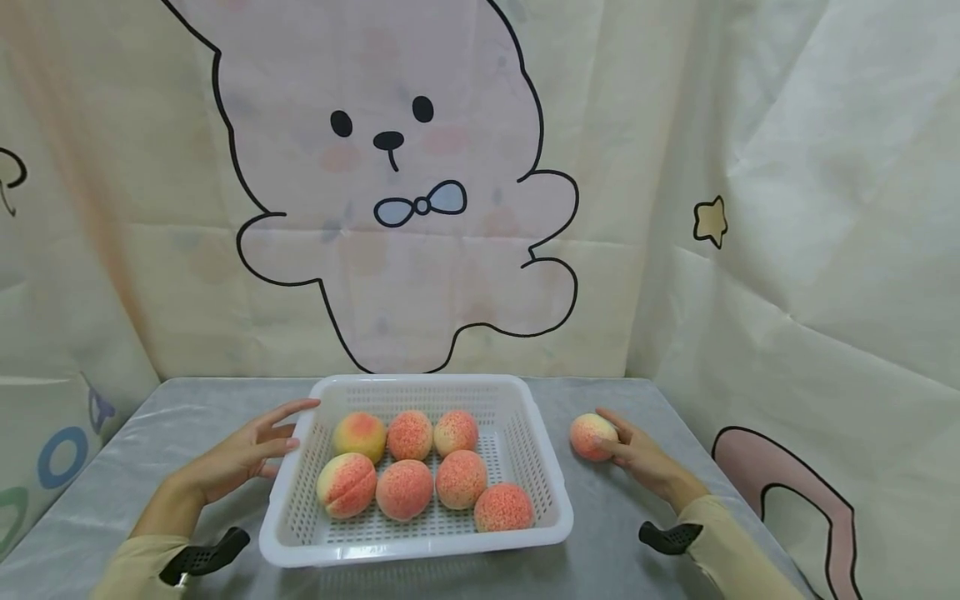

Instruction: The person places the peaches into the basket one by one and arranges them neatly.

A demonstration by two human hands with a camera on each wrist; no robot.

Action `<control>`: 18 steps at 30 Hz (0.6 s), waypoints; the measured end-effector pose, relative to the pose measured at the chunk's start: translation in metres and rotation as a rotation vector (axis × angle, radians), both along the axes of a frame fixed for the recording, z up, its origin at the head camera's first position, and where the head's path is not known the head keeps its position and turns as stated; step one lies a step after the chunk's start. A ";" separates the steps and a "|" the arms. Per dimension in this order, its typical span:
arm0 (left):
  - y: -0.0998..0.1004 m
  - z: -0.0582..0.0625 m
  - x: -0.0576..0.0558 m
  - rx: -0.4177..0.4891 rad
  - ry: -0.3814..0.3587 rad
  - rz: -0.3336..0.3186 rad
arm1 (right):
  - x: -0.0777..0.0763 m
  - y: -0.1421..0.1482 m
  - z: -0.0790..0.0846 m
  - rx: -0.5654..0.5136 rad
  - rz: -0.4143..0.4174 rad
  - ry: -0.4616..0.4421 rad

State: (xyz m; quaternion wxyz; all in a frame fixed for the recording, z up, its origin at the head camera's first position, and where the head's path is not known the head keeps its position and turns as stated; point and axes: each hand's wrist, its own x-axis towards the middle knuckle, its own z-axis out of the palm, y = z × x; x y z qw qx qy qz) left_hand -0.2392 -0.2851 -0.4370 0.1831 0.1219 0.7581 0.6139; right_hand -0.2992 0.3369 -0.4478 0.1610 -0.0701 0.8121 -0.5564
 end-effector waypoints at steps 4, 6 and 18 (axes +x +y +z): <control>0.000 0.000 0.001 -0.002 0.003 0.003 | -0.002 -0.003 -0.001 0.007 -0.022 0.000; 0.000 0.000 0.001 -0.001 0.000 0.007 | -0.002 -0.005 -0.002 0.011 -0.035 0.001; 0.001 0.001 0.002 -0.013 0.002 0.015 | 0.001 -0.006 0.004 0.006 -0.114 0.047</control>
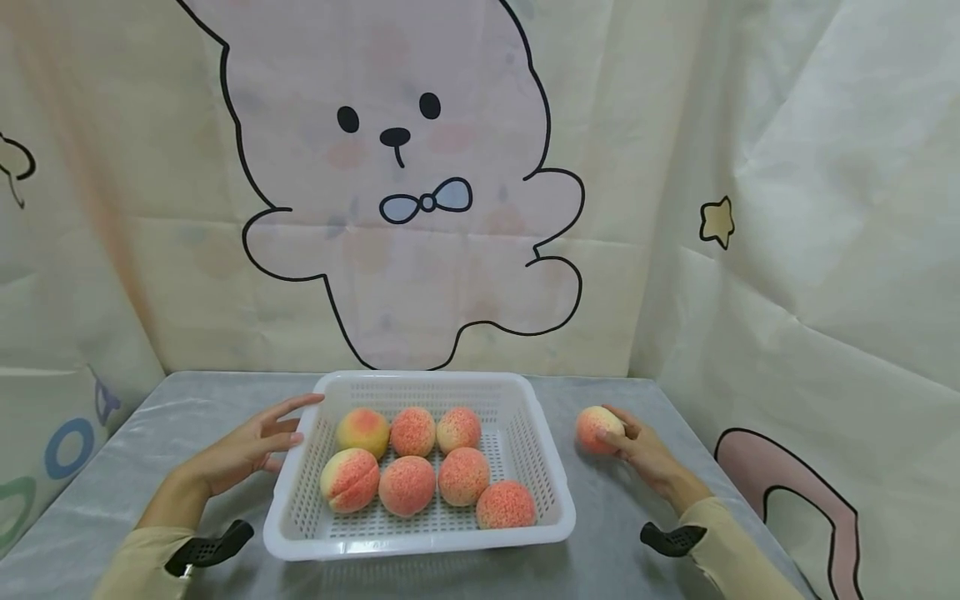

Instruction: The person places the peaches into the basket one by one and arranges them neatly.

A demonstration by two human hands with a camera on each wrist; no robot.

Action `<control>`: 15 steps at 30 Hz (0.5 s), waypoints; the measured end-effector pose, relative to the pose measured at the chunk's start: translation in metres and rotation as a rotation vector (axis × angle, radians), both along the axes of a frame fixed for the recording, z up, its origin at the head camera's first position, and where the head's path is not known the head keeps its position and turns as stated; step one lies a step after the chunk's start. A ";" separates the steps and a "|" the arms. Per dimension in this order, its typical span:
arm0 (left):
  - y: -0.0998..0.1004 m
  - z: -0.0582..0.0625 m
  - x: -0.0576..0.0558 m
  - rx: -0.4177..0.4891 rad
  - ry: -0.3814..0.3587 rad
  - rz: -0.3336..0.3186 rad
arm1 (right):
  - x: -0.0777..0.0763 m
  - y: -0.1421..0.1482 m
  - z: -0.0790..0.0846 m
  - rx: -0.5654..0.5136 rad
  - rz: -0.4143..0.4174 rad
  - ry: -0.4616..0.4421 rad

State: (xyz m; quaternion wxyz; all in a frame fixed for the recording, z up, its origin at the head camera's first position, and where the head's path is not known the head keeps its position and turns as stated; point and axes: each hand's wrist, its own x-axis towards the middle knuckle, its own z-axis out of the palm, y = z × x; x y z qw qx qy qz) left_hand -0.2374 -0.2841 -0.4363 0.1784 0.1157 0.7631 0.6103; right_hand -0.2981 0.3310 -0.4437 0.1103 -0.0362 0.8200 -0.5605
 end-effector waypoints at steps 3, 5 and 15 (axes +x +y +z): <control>0.001 0.001 0.000 -0.002 -0.001 0.004 | 0.001 0.000 0.006 -0.003 -0.007 0.015; 0.002 0.001 0.000 -0.004 -0.008 0.010 | 0.003 -0.001 0.011 0.004 0.002 0.026; 0.001 0.001 0.001 0.009 0.007 -0.011 | 0.011 -0.013 0.033 0.040 0.051 0.088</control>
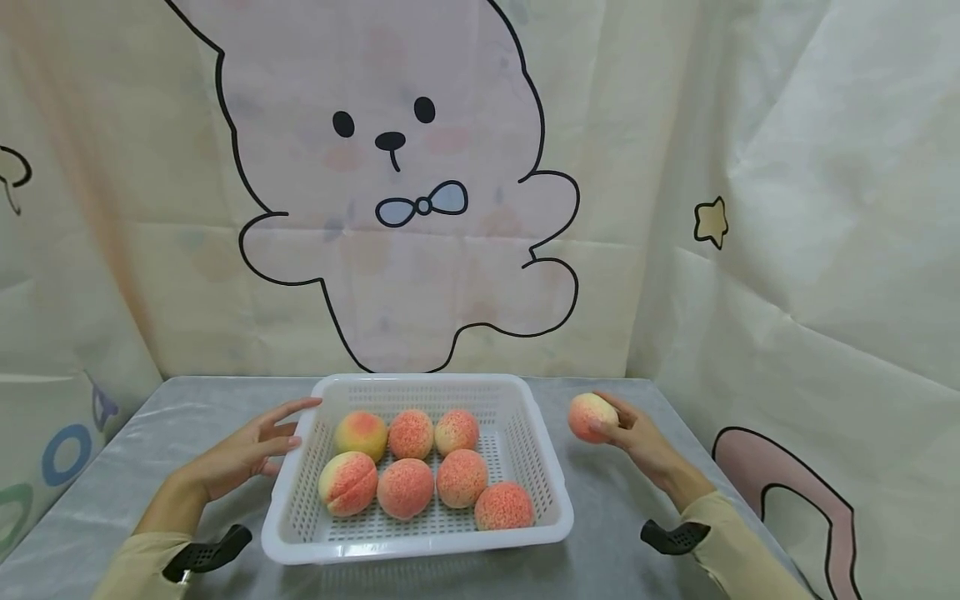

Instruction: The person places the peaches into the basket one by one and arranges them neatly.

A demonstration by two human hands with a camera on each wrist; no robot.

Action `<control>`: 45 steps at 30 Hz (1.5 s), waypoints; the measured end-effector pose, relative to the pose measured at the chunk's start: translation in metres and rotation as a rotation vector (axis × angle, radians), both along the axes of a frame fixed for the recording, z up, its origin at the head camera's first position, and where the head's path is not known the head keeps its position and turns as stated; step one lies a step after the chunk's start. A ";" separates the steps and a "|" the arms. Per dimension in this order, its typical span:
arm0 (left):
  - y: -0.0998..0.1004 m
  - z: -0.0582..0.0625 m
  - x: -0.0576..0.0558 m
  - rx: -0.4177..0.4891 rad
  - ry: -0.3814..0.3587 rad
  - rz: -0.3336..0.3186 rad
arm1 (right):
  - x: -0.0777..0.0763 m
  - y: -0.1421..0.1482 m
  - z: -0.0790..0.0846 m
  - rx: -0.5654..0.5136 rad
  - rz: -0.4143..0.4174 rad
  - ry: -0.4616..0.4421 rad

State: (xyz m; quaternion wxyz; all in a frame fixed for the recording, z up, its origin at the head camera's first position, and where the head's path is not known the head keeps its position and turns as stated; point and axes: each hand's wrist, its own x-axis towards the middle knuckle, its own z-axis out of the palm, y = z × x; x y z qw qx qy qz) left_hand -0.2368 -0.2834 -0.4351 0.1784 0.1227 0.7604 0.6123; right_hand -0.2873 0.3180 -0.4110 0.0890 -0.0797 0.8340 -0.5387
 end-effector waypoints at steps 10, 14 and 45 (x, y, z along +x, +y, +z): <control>0.000 0.001 0.001 0.014 0.011 -0.013 | 0.005 -0.012 0.014 -0.035 0.079 0.076; -0.001 0.000 0.000 0.001 0.003 -0.006 | 0.006 -0.017 0.019 -0.032 0.111 0.106; -0.003 -0.003 -0.002 0.019 0.012 -0.034 | 0.036 -0.065 0.054 -0.042 0.293 0.158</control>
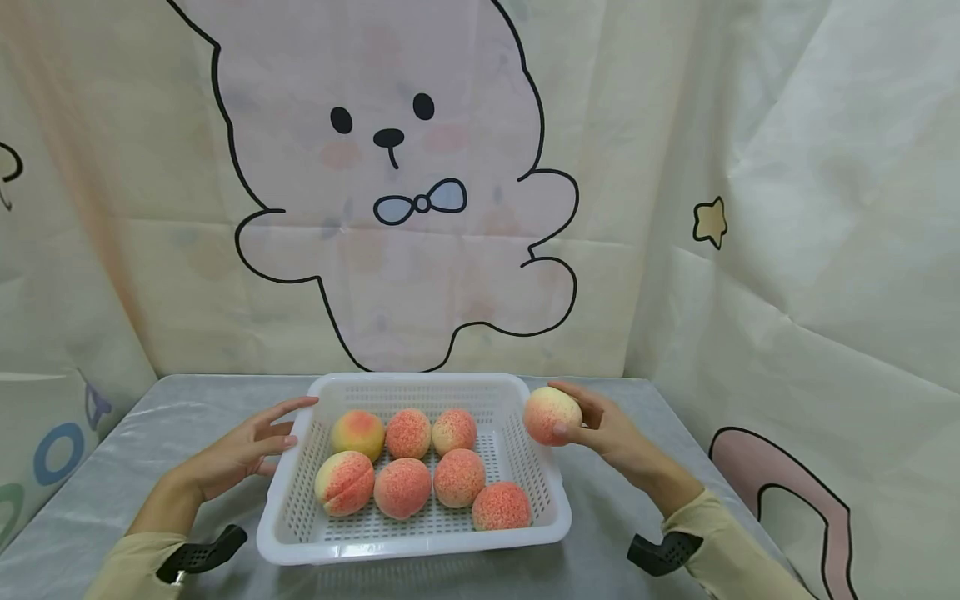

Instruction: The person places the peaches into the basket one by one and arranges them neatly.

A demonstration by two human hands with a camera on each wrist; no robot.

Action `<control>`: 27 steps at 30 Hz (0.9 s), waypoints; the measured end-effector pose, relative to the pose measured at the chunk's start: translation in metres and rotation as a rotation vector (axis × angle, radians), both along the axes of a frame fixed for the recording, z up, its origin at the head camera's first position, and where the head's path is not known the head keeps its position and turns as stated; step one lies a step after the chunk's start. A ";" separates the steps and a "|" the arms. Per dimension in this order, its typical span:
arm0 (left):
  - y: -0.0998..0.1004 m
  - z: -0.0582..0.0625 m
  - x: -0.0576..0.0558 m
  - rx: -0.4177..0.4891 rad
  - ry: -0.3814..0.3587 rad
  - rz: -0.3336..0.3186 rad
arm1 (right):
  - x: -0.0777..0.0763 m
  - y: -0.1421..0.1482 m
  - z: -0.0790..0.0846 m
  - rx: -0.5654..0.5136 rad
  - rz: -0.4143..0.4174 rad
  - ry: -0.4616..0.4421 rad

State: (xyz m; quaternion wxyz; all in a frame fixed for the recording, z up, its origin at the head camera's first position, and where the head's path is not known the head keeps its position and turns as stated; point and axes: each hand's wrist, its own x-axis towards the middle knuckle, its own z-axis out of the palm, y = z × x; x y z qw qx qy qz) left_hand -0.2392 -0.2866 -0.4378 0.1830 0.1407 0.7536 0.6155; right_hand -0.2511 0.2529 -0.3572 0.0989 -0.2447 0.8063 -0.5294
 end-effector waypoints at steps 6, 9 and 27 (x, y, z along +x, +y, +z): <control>0.000 0.001 0.000 0.005 -0.003 0.004 | 0.006 -0.012 0.001 -0.007 0.049 -0.039; 0.000 0.001 0.001 0.006 -0.006 0.003 | 0.008 -0.018 0.000 -0.014 0.077 -0.055; 0.002 0.002 0.002 -0.015 -0.008 0.020 | 0.021 -0.052 -0.012 -0.019 0.177 -0.121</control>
